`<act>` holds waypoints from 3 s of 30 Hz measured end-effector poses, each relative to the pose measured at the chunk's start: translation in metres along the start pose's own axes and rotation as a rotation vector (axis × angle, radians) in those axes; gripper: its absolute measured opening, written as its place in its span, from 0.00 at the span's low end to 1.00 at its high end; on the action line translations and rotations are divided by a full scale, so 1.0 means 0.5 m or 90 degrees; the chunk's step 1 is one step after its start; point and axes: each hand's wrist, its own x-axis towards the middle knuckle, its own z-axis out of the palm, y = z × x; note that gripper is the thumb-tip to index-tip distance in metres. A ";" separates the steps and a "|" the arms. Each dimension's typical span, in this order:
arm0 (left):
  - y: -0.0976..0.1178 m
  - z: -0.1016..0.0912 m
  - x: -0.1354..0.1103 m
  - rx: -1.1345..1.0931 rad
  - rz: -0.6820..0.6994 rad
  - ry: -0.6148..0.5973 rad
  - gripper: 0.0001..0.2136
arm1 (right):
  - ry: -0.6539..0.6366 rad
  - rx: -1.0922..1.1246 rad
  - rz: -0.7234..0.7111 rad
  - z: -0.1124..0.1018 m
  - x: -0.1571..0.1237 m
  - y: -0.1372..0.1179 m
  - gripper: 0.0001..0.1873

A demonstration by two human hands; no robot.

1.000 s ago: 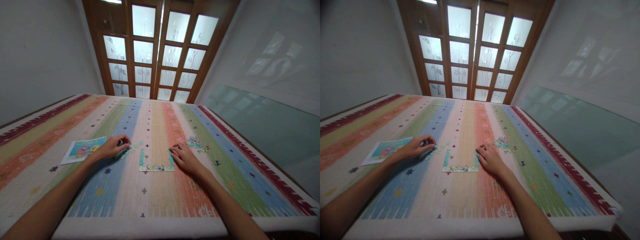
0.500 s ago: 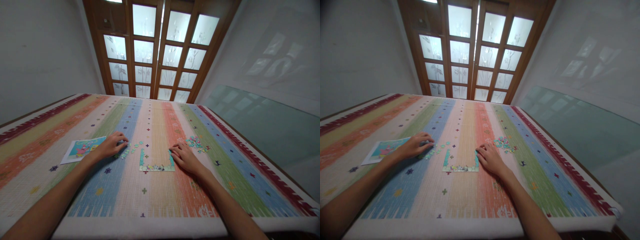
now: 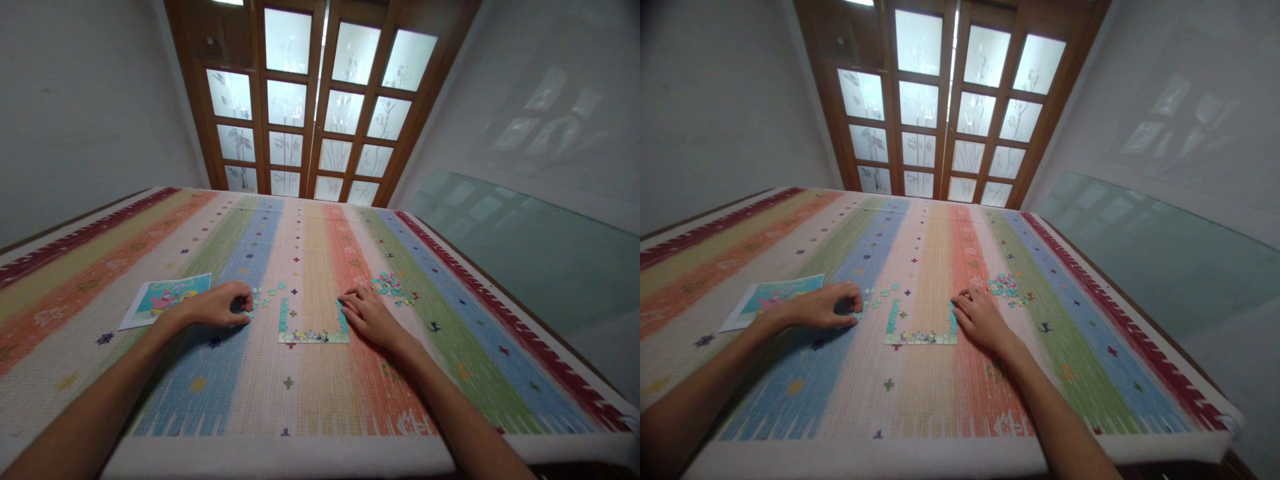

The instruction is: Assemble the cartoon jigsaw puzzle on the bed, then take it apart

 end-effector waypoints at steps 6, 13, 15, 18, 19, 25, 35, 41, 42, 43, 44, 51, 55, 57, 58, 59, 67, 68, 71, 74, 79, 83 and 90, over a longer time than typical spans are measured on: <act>0.031 0.011 0.014 -0.083 -0.001 -0.020 0.12 | 0.002 -0.005 0.002 0.001 0.000 0.000 0.13; 0.014 -0.018 0.006 -0.078 -0.008 0.057 0.14 | 0.006 -0.005 -0.004 0.001 0.000 0.000 0.13; 0.007 -0.022 0.002 -0.078 -0.013 0.022 0.14 | 0.011 -0.005 -0.005 0.001 0.000 -0.001 0.13; 0.004 -0.018 0.000 -0.070 -0.006 -0.023 0.14 | 0.013 -0.003 -0.003 0.002 0.000 -0.001 0.13; 0.004 -0.016 0.000 -0.064 0.001 -0.032 0.13 | 0.012 -0.004 -0.002 0.002 0.000 -0.001 0.13; 0.001 -0.013 0.006 -0.012 0.038 0.047 0.14 | 0.005 0.000 -0.003 0.003 0.000 0.000 0.13; -0.026 0.006 0.023 0.087 0.028 0.196 0.18 | 0.009 -0.011 -0.007 0.003 0.000 0.001 0.13; -0.016 0.038 0.039 0.082 0.036 0.222 0.19 | 0.011 -0.014 -0.015 0.001 0.001 -0.001 0.12; -0.012 0.047 0.045 0.080 0.038 0.228 0.19 | 0.011 -0.014 -0.013 0.001 0.001 -0.001 0.12; -0.007 0.055 0.050 0.083 0.041 0.233 0.19 | 0.011 -0.013 -0.011 0.001 0.001 -0.001 0.12; -0.003 0.063 0.056 0.090 0.045 0.239 0.18 | 0.011 -0.011 -0.008 0.002 0.001 -0.001 0.13; 0.008 0.081 0.072 0.096 0.039 0.251 0.09 | -0.002 -0.002 0.002 0.000 0.001 -0.002 0.13; 0.019 0.075 0.068 -0.012 0.009 0.245 0.07 | -0.006 -0.003 0.003 0.000 0.001 -0.002 0.13; 0.030 0.075 0.066 -0.066 0.012 0.234 0.09 | -0.004 -0.003 0.003 0.001 0.001 -0.001 0.13; 0.036 0.076 0.066 -0.081 0.024 0.229 0.10 | -0.003 -0.003 0.003 0.001 0.001 -0.001 0.13; 0.042 0.078 0.065 -0.088 0.043 0.224 0.12 | -0.002 -0.003 0.002 0.002 0.001 0.000 0.13; 0.077 0.094 0.065 -0.139 0.095 0.189 0.11 | 0.012 -0.010 -0.006 0.003 0.000 0.000 0.12; 0.078 0.096 0.066 -0.156 0.082 0.195 0.10 | 0.012 -0.012 -0.005 0.003 0.000 0.000 0.12; 0.079 0.104 0.069 -0.178 0.056 0.206 0.10 | 0.011 -0.011 -0.003 0.004 0.000 0.000 0.12; 0.080 0.114 0.075 -0.153 0.057 0.221 0.10 | 0.011 -0.008 -0.002 0.004 0.000 0.000 0.13; 0.074 0.131 0.093 -0.071 0.094 0.277 0.10 | 0.007 -0.009 0.000 0.003 0.001 -0.002 0.13; 0.064 0.135 0.101 0.009 0.101 0.290 0.12 | 0.014 -0.005 0.000 0.004 0.001 -0.002 0.13; 0.065 0.118 0.070 0.059 0.158 0.265 0.11 | 0.008 -0.006 -0.002 0.002 0.000 0.000 0.13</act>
